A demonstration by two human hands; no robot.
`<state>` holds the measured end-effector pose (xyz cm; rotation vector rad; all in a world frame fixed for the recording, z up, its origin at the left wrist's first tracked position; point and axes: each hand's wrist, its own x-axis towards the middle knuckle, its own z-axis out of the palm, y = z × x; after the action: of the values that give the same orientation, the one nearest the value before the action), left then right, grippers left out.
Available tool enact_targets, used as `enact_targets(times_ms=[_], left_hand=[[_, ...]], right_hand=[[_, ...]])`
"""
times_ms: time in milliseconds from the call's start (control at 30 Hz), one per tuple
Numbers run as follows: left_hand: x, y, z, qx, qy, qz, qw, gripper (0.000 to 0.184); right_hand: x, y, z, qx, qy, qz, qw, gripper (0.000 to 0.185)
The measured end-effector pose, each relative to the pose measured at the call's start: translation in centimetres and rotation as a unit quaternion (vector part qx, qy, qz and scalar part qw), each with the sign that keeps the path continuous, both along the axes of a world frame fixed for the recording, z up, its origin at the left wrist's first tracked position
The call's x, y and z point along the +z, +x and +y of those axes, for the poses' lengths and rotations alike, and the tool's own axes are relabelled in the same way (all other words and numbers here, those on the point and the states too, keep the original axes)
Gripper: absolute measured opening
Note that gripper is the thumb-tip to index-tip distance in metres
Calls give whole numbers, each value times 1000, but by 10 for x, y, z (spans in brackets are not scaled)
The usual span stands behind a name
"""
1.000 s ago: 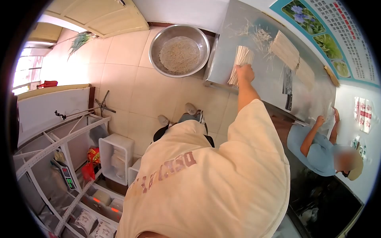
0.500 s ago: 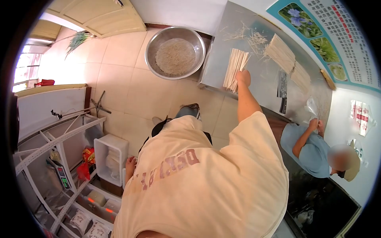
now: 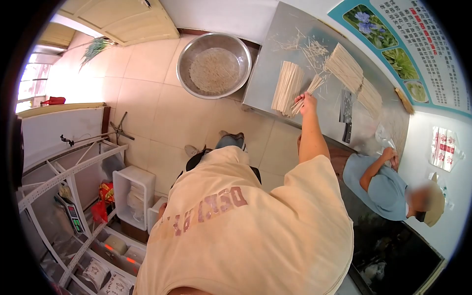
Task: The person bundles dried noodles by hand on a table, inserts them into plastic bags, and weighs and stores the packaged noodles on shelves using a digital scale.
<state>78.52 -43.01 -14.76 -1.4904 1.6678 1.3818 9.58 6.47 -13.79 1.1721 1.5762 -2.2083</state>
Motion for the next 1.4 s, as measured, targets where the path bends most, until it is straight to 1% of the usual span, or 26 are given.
enact_targets(times_ms=[67,100,133,167,233,367,467,533,567,600,633,667,700,733,800,867,967,1033,1100,1133,1167,1233,1300,1333,1367,1400], left_hand=[[10,-2,10,-44,-29,-3,999,38],[12,-3,12,-39,-27,-3,999,38],[13,-5,14,17,-4,-7,1000,38],[15,-7,15,75,17,-11,997,39],[12,-9,9,98,-5,9,995,38],[39,-73,-6,125,-77,144,979,34],[119,-176,-7,179,-44,280,942,41],[156,-217,-17,148,16,380,913,46],[178,-231,-21,170,72,455,871,49],[163,-235,-30,212,122,528,813,53],[176,-236,-38,252,150,554,779,53],[192,-230,-48,280,183,584,739,54],[202,-212,-63,294,145,607,724,54],[210,-193,-78,327,162,617,697,53],[217,-149,-105,363,169,640,656,51],[207,-87,-134,412,160,596,671,48],[193,-4,-165,400,150,666,611,46],[197,41,-181,422,127,666,602,48],[224,87,-192,414,19,557,720,52],[236,108,-196,384,-47,536,750,54],[251,130,-200,389,-50,538,746,54],[275,174,-203,365,-107,458,804,53],[271,219,-206,347,-140,449,811,53],[260,240,-207,350,-176,480,785,57],[247,256,-208,353,-198,495,769,59],[234,273,-209,354,-220,509,753,62]], right_hand=[[-20,-3,25,2,-51,18,999,14],[-19,-6,27,5,-103,38,994,12],[-18,-7,28,12,-101,38,994,12],[-3,1,21,18,-99,66,993,13],[38,16,-13,42,-103,95,989,15],[112,56,-111,240,-162,139,947,22],[145,103,-212,428,-224,98,870,24],[156,143,-283,560,-276,34,780,23],[164,170,-319,608,-293,-6,738,22],[172,200,-354,655,-302,-42,691,21],[176,232,-388,701,-322,-39,635,19],[176,263,-418,736,-351,-43,577,16],[188,296,-445,762,-355,-72,537,14],[186,325,-472,790,-370,-76,483,15],[183,375,-515,837,-348,-95,412,18],[192,430,-556,862,-334,-105,367,19],[201,511,-601,884,-324,-141,306,21],[203,557,-629,895,-325,-145,267,21],[218,609,-659,909,-313,-136,238,21],[208,629,-679,926,-273,-155,210,22],[205,650,-695,939,-233,-175,183,23],[222,696,-714,952,-208,-158,161,22],[235,735,-735,983,-162,-40,78,22],[243,752,-749,987,-153,-11,50,24],[251,771,-761,987,-152,-7,43,24],[258,790,-771,982,-154,88,57,29]])
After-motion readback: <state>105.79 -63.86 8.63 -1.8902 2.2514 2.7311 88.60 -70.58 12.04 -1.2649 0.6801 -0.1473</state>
